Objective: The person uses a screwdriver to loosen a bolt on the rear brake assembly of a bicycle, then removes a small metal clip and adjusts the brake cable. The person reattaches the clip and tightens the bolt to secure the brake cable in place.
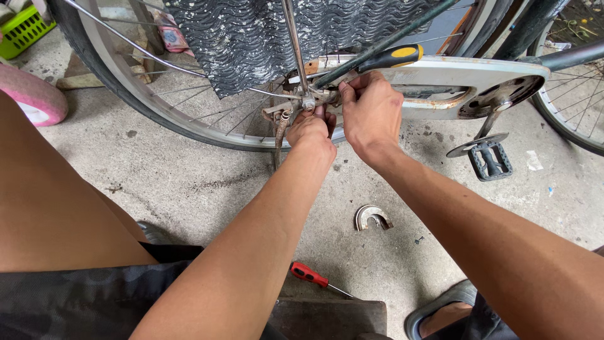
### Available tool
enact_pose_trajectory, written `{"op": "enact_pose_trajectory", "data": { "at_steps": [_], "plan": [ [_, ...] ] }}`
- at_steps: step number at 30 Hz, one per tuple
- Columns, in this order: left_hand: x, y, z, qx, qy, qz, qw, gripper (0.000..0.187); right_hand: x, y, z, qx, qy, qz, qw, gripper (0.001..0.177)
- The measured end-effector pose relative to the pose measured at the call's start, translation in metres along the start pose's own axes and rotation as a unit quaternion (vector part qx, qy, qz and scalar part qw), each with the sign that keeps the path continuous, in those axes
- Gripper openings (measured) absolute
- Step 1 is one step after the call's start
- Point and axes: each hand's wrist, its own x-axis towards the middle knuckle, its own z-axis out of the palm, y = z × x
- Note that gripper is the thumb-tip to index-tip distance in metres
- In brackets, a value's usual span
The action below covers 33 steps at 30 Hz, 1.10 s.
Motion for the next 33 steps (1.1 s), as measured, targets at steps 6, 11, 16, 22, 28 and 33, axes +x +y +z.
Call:
{"op": "enact_pose_trajectory", "data": {
  "at_steps": [6, 11, 16, 22, 28, 33],
  "plan": [
    [-0.003, -0.003, 0.003, -0.001, 0.003, -0.015, 1.000, 0.016, 0.001, 0.000, 0.002, -0.005, -0.005, 0.024, 1.000, 0.023],
    [0.001, -0.008, 0.003, 0.002, -0.011, 0.013, 1.000, 0.013, 0.004, 0.004, 0.004, -0.021, 0.005, -0.006, 1.000, 0.023],
    [-0.003, -0.014, -0.001, 0.016, -0.057, 0.073, 0.996, 0.009, 0.003, 0.012, 0.007, -0.008, 0.020, -0.026, 0.999, 0.025],
    [-0.030, -0.007, -0.011, 0.147, -0.098, 0.153, 0.972, 0.008, 0.000, 0.019, 0.011, 0.032, 0.008, -0.008, 0.999, 0.025],
    [-0.036, 0.000, -0.012, 0.152, -0.098, 0.130, 0.975, 0.008, -0.003, 0.018, 0.006, 0.012, 0.001, -0.020, 1.000, 0.024],
    [-0.016, -0.003, -0.012, 0.053, -0.095, 0.068, 0.992, 0.024, -0.007, 0.018, 0.002, -0.009, 0.004, -0.034, 0.999, 0.023]
  ]
}}
